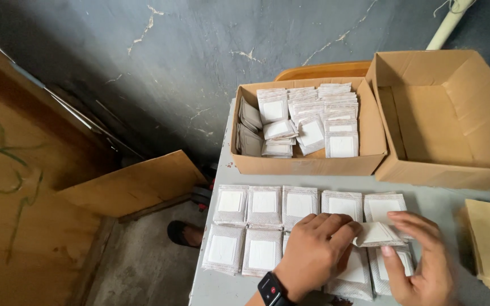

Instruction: Packaging small white packets into a cardboard box

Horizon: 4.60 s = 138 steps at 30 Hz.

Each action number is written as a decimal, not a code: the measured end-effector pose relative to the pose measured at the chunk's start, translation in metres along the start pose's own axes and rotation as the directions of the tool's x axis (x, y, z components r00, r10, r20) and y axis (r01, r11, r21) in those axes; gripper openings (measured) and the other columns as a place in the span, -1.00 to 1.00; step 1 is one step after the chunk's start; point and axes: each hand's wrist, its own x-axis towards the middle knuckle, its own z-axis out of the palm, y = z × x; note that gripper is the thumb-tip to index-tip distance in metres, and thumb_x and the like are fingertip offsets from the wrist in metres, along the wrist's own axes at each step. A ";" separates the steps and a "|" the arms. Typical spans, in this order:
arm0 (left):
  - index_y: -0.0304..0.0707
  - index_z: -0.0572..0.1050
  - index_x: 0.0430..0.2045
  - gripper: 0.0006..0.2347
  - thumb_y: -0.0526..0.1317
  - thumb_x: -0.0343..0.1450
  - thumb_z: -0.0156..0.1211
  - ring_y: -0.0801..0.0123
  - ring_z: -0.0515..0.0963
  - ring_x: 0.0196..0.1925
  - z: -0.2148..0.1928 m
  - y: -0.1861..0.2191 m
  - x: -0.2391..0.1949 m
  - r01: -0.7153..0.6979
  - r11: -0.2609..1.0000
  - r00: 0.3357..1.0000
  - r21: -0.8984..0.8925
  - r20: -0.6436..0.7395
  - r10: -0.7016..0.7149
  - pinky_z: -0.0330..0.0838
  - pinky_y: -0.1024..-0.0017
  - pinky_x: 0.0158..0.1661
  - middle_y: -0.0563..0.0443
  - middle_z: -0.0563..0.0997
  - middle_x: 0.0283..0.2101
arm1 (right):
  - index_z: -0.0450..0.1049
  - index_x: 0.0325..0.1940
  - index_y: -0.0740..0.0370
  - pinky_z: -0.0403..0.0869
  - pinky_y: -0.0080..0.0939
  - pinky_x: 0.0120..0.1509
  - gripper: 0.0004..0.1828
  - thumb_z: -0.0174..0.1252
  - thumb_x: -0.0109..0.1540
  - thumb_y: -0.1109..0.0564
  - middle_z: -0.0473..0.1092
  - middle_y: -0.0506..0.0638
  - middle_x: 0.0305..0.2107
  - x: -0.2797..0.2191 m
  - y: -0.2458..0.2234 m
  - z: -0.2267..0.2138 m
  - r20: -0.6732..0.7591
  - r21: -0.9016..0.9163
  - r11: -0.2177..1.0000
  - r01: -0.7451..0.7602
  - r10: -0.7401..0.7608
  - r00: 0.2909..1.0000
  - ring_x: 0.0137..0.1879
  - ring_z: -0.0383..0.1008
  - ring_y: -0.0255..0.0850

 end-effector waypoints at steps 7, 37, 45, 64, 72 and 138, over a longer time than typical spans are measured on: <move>-0.34 0.50 -0.14 -0.82 -0.40 0.40 0.16 0.02 0.56 -0.30 0.006 -0.003 -0.007 0.009 1.000 1.000 0.016 0.000 -0.009 0.39 0.19 -0.28 -0.16 0.59 -0.13 | 0.44 -0.46 -0.03 0.43 0.13 0.32 -0.75 0.03 0.26 -0.08 0.50 -0.10 -0.10 -0.002 -0.031 -0.005 0.174 -0.237 0.879 0.414 -0.381 0.908 0.14 0.51 -0.01; -0.35 0.48 -0.28 -0.86 -0.42 0.32 0.11 -0.04 0.52 -0.35 -0.007 -0.005 -0.012 0.032 0.999 0.998 0.036 -0.062 -0.030 0.30 0.13 -0.37 -0.15 0.51 -0.32 | 0.50 -0.13 0.53 0.52 0.19 0.31 -0.82 0.04 0.34 0.31 0.49 0.41 -0.05 0.047 -0.056 0.008 0.039 -0.279 0.899 0.337 -0.341 0.939 0.16 0.57 0.40; -0.25 0.44 -0.06 -0.86 -0.24 0.55 0.07 0.03 0.64 -0.23 -0.022 -0.001 -0.005 0.209 0.951 0.972 -0.228 -0.062 -0.228 0.47 0.21 -0.32 -0.08 0.63 -0.16 | 0.39 0.19 0.40 0.44 -0.25 0.38 -0.47 0.23 0.11 0.40 0.55 0.19 0.00 0.017 -0.005 0.002 0.249 0.189 0.860 -0.474 0.425 0.870 0.17 0.55 -0.14; -0.21 0.47 -0.12 -0.80 -0.25 0.42 0.27 0.43 0.55 -0.38 -0.054 -0.012 0.009 0.523 0.682 0.850 -0.511 0.369 -0.375 0.49 0.46 -0.34 0.08 0.59 -0.39 | 0.62 -0.43 0.39 0.61 -0.26 -0.30 -0.82 0.27 0.19 0.19 0.64 0.11 -0.62 -0.002 0.022 0.011 0.419 0.271 0.707 -0.654 0.524 0.741 -0.49 0.63 -0.20; -0.25 0.50 -0.10 -0.78 -0.27 0.42 0.31 0.46 0.61 -0.20 -0.055 -0.019 0.007 0.495 0.581 0.839 -0.646 0.181 -0.514 0.52 0.50 -0.15 0.06 0.65 -0.25 | 0.59 -0.39 0.33 0.61 -0.28 -0.38 -0.83 0.21 0.23 0.19 0.61 0.08 -0.62 -0.002 0.024 0.010 0.399 0.312 0.723 -0.617 0.490 0.775 -0.55 0.58 -0.21; 0.24 0.57 -0.47 -0.95 -0.08 0.39 0.20 0.36 0.61 -0.18 -0.007 0.007 -0.161 0.503 0.671 0.828 0.545 -0.528 -0.192 0.34 0.40 -0.30 0.33 0.63 -0.25 | 0.48 0.04 0.21 0.44 -0.18 -0.12 -0.58 0.03 0.15 0.45 0.41 -0.01 -0.30 0.005 -0.020 0.033 0.397 0.007 0.891 0.453 -0.419 0.817 -0.29 0.38 -0.11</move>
